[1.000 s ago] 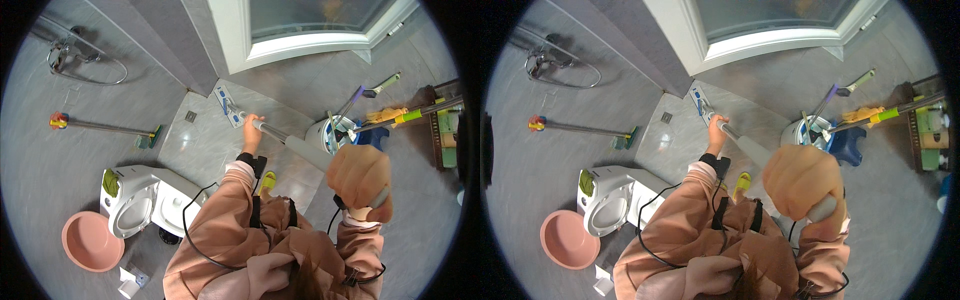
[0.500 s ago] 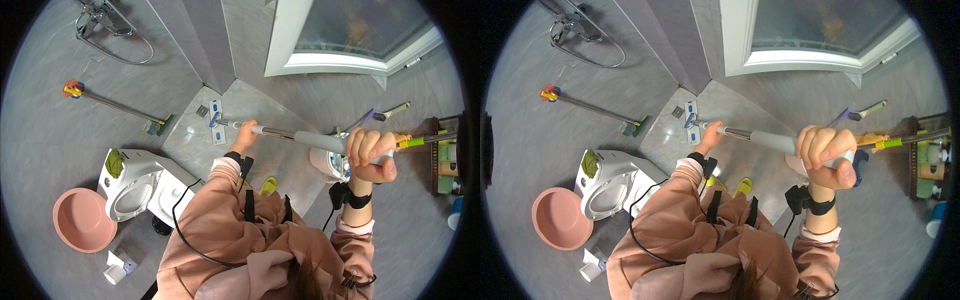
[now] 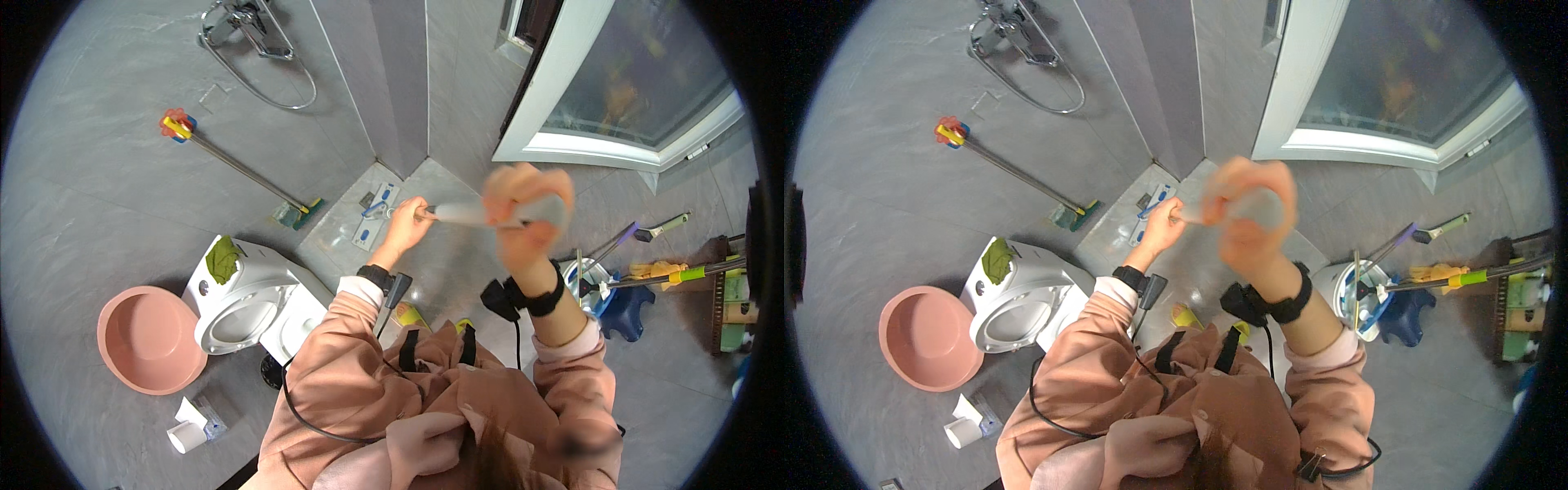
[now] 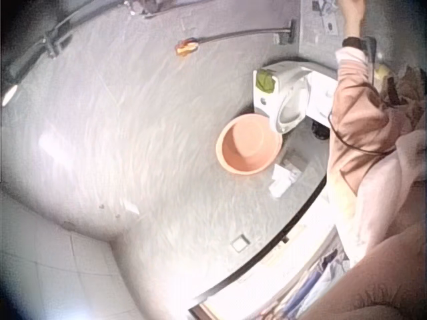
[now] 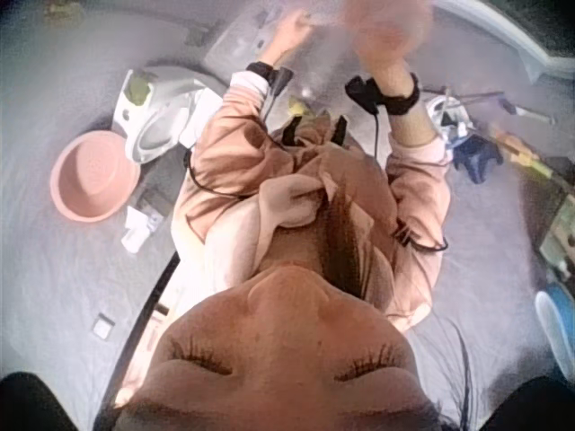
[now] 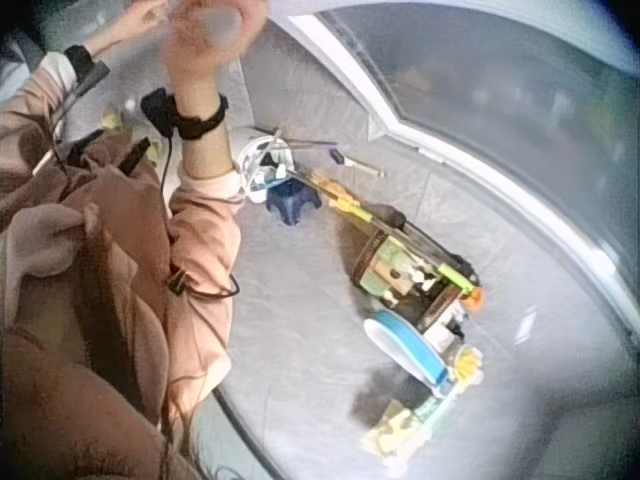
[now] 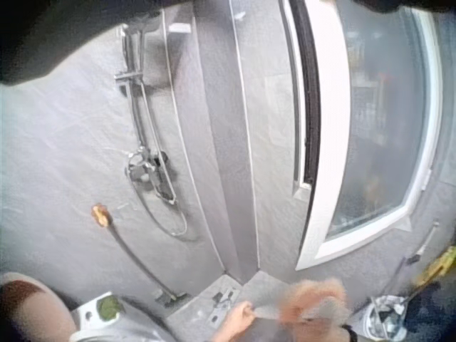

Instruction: The person mops the bedroom floor with a flat mop, then moves into the bathroom to mop around the toilet and sink. They rinse the mop head under the shower and wring out a cloth in the sink basin.

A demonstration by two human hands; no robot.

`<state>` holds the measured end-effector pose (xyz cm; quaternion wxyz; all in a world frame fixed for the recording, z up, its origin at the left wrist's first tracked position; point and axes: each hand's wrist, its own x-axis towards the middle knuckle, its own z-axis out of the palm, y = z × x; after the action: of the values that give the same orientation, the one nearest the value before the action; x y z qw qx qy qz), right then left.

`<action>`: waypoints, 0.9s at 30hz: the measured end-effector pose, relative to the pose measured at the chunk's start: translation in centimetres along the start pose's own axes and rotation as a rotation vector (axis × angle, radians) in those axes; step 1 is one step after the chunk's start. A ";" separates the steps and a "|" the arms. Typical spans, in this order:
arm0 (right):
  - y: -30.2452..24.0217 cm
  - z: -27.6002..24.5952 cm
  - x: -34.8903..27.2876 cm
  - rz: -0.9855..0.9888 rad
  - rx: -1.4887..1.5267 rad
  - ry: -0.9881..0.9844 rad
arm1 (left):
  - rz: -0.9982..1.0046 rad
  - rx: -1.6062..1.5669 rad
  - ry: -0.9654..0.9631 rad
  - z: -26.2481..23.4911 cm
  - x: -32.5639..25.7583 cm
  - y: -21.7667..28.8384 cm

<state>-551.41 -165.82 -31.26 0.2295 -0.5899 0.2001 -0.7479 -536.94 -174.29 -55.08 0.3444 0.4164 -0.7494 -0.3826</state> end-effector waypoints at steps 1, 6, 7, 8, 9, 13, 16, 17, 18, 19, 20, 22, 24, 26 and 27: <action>1.3 1.0 0.4 -0.047 -0.016 -0.064 | 0.033 0.067 0.013 -1.8 0.8 0.0; 7.8 2.2 -1.8 0.210 -0.162 -0.052 | -0.325 -0.014 0.509 -15.2 2.2 1.5; 9.2 1.8 -3.6 0.362 -0.189 -0.063 | -0.177 -0.202 0.659 -18.2 1.6 2.4; 10.7 1.3 -5.6 0.624 -0.084 -0.112 | -0.040 -0.339 0.777 -21.1 1.3 3.5; 12.3 1.2 -7.9 0.885 0.023 -0.167 | 0.116 -0.342 0.812 -23.7 0.2 4.9; 18.9 6.2 -18.1 1.579 -0.005 -0.454 | 0.337 -0.331 0.977 -30.4 -4.0 11.0; 21.8 11.5 -23.4 1.782 0.265 -0.325 | 0.495 -0.320 0.928 -31.7 -7.5 14.1; 22.9 13.4 -24.4 1.866 0.343 -0.212 | 0.473 -0.325 0.966 -31.7 -8.7 14.8; 23.9 15.3 -25.2 1.955 0.405 -0.090 | 0.502 -0.328 0.963 -31.5 -9.9 15.2; 25.1 17.0 -25.6 2.112 0.429 0.199 | 0.468 -0.306 1.011 -31.3 -11.1 15.5; 26.0 18.2 -26.1 2.095 0.468 0.301 | 0.455 -0.295 1.059 -31.1 -12.1 15.6; 27.1 20.0 -27.2 2.101 0.502 0.543 | 0.458 -0.254 1.112 -30.7 -13.9 15.5; 27.5 20.4 -28.5 2.078 0.631 0.623 | 0.473 -0.188 1.087 -30.1 -15.6 15.0; 27.7 20.7 -29.4 1.980 0.755 0.743 | 0.606 -0.279 0.995 -29.1 -16.9 14.0; 27.5 21.0 -29.7 1.899 0.842 0.785 | 0.528 -0.277 1.052 -28.5 -17.3 13.1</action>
<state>-522.06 -171.63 -65.76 0.8119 0.2062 0.3593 -0.4112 -510.67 -162.40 -33.84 0.8031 0.3007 -0.4999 -0.1209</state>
